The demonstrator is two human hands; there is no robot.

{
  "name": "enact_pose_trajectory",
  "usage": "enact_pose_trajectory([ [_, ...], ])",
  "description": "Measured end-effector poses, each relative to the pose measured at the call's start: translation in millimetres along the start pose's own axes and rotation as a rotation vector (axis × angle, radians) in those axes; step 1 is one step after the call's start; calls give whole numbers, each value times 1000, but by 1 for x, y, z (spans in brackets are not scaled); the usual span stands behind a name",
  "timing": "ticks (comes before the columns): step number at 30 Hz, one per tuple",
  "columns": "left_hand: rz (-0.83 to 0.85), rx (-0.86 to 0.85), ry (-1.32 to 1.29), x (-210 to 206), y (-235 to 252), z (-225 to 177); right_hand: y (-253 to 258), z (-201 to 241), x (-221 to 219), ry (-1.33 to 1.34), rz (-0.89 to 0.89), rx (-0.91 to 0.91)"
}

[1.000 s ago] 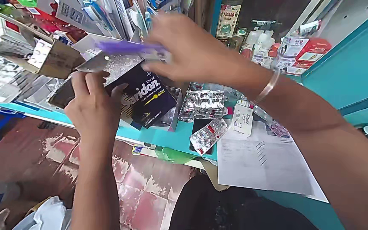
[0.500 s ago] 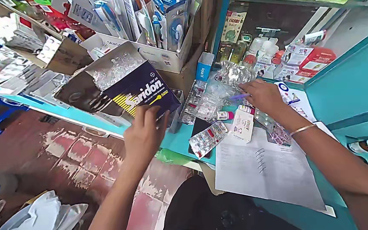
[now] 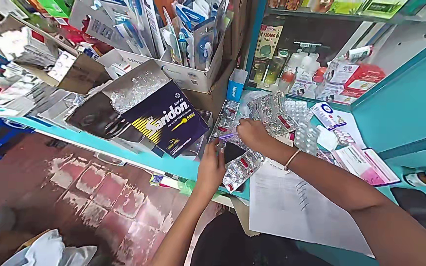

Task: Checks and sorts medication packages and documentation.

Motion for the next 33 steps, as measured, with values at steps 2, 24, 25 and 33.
enact_pose_trajectory([
  [2, -19, -13, -91, -1, -2, 4, 2, -4, 3, 54, 18, -39],
  [24, 33, 432, -708, -6, 2, 4, 23, -11, 6, 148, 22, -13],
  [25, 30, 441, -721, -4, 2, 4, 24, -13, 6, 145, 28, 12],
  [33, 19, 464, -788, -12, 10, 3, 13, 0, 13, 143, -15, -16],
])
Point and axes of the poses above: each hand's wrist, its own y-axis towards the middle knuckle, its own x-axis out of the back of the hand, z = x × y, the point moved 5 cm from there along y, towards the middle knuckle, and after that the axes turned 8 degrees about -y, right-handed, at the moved point
